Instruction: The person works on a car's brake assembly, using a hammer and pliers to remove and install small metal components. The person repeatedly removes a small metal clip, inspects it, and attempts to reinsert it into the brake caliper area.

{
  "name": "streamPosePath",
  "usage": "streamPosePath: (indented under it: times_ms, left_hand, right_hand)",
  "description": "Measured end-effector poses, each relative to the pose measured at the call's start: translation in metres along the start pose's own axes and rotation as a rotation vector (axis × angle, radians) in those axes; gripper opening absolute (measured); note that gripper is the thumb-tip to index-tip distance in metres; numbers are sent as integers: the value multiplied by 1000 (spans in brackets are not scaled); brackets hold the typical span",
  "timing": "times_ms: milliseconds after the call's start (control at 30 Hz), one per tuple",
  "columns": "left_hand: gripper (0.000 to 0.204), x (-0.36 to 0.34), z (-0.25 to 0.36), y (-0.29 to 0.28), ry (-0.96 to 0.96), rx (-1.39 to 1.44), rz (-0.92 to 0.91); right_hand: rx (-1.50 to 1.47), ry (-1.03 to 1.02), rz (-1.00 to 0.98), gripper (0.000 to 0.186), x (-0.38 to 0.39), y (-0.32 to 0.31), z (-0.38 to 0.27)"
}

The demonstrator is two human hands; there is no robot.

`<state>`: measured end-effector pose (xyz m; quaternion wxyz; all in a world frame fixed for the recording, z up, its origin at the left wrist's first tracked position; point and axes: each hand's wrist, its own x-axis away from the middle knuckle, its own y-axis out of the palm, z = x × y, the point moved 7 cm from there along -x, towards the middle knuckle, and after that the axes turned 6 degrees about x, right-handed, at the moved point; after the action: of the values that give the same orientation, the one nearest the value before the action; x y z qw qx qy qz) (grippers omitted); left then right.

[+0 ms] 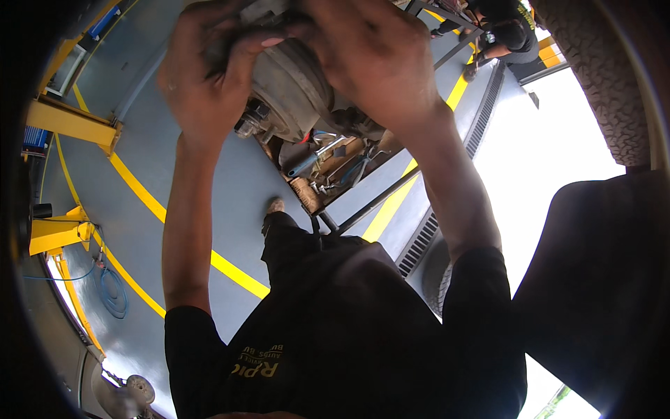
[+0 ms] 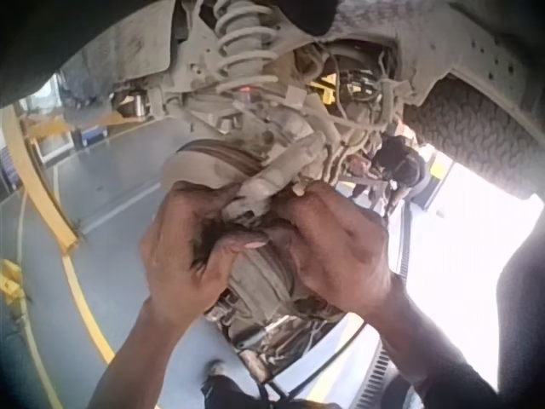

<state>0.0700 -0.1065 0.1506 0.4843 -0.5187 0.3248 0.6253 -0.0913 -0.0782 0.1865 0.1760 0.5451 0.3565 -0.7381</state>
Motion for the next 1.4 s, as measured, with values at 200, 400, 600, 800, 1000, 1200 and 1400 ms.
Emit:
streamPosePath:
  times_ms: [200, 400, 600, 800, 1000, 1200, 1400]
  left_hand:
    - [39, -13, 11, 2, -85, -22, -100]
    - [34, -8, 7, -5, 20, 91, -17]
    - [30, -6, 11, -15, -30, -25, -105]
    - [24, 3, 5, -23, -16, 161, -41]
    - [24, 2, 15, -19, 11, 86, -24]
    - [32, 18, 13, -27, 206, -95, -20]
    - [24, -4, 24, -15, 368, -137, -30]
  right_hand:
    - [62, 12, -110, 27, 3, -2, 3]
    - [140, 38, -158, 25, -8, -1, -15]
    - [69, 9, -110, 12, -5, 3, -15]
    - [91, -28, -61, 22, 3, 0, -17]
    - [73, 5, 14, 27, 4, -10, -14]
    - [-161, 403, -309, 28, 14, -24, -33]
    - [-524, 353, -1295, 34, 251, 8, -127]
